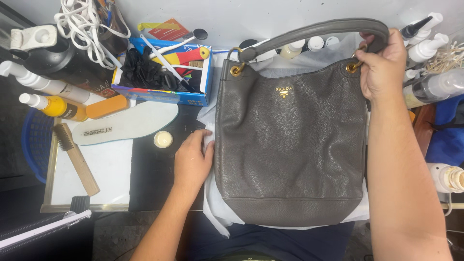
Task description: The person cleans a dark gray leather handbag by applying a white cream with a small applicator and rubbing it into the surface with their hands. They repeatedly apply the cream and rub it across the bag's exterior, focusing on different areas to ensure even coverage.
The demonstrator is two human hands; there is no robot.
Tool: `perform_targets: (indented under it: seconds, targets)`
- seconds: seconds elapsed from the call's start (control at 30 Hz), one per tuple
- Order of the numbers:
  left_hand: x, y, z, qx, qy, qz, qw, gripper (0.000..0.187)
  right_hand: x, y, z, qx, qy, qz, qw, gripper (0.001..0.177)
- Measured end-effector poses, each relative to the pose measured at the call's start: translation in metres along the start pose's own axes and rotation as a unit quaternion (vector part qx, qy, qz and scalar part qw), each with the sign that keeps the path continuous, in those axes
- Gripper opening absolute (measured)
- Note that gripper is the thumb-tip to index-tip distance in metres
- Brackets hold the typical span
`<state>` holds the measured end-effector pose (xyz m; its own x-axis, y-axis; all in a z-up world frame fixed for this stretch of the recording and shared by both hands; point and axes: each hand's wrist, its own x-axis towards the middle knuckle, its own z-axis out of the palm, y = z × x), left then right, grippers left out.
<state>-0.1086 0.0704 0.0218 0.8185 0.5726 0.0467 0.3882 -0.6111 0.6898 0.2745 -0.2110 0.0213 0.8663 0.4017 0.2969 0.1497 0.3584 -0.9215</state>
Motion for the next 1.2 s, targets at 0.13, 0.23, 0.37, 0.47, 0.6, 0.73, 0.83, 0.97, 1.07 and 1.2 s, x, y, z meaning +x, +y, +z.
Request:
perform_targets:
  seconds: [0.13, 0.23, 0.37, 0.47, 0.6, 0.73, 0.83, 0.97, 1.07, 1.2]
  targets:
    - [-0.002, 0.003, 0.001, 0.007, 0.026, -0.013, 1.0, 0.018, 0.002, 0.016, -0.009, -0.05, 0.017, 0.016, 0.998, 0.034]
    - [-0.004, 0.002, 0.003, 0.018, 0.052, -0.004, 0.998, 0.014, 0.005, 0.03, -0.008, -0.165, 0.017, 0.016, 0.986, 0.027]
    - [-0.008, -0.001, 0.001, 0.03, 0.048, -0.047, 0.997, 0.015, 0.002, 0.04, 0.004, -0.306, 0.031, -0.025, 0.951, 0.021]
    - [-0.01, -0.003, 0.0, 0.004, 0.065, -0.032, 0.997, 0.014, -0.001, 0.032, 0.019, -0.364, 0.021, -0.067, 0.929, 0.029]
    - [-0.012, 0.004, -0.005, 0.035, 0.06, -0.019, 0.997, 0.024, -0.019, -0.005, 0.044, -0.531, -0.004, -0.145, 0.835, 0.05]
    - [-0.03, 0.024, -0.031, 0.107, -0.086, -0.174, 0.975, 0.053, -0.088, -0.068, 0.066, -0.632, -0.062, -0.095, 0.767, 0.053]
    - [-0.052, 0.034, -0.041, 0.092, -0.151, -0.232, 0.957, 0.069, -0.156, -0.103, 0.08, -0.652, -0.068, -0.027, 0.754, 0.059]
    - [-0.072, 0.024, -0.036, 0.008, -0.149, -0.211, 0.966, 0.074, -0.224, -0.118, 0.083, -0.692, -0.012, 0.047, 0.72, 0.067]
    - [-0.072, 0.005, -0.034, 0.022, -0.108, -0.204, 0.973, 0.057, -0.255, -0.116, 0.074, -0.674, 0.063, 0.184, 0.713, 0.074]
    - [-0.073, -0.007, -0.037, 0.021, -0.091, -0.215, 0.972, 0.038, -0.275, -0.105, 0.06, -0.582, 0.105, 0.281, 0.756, 0.077]
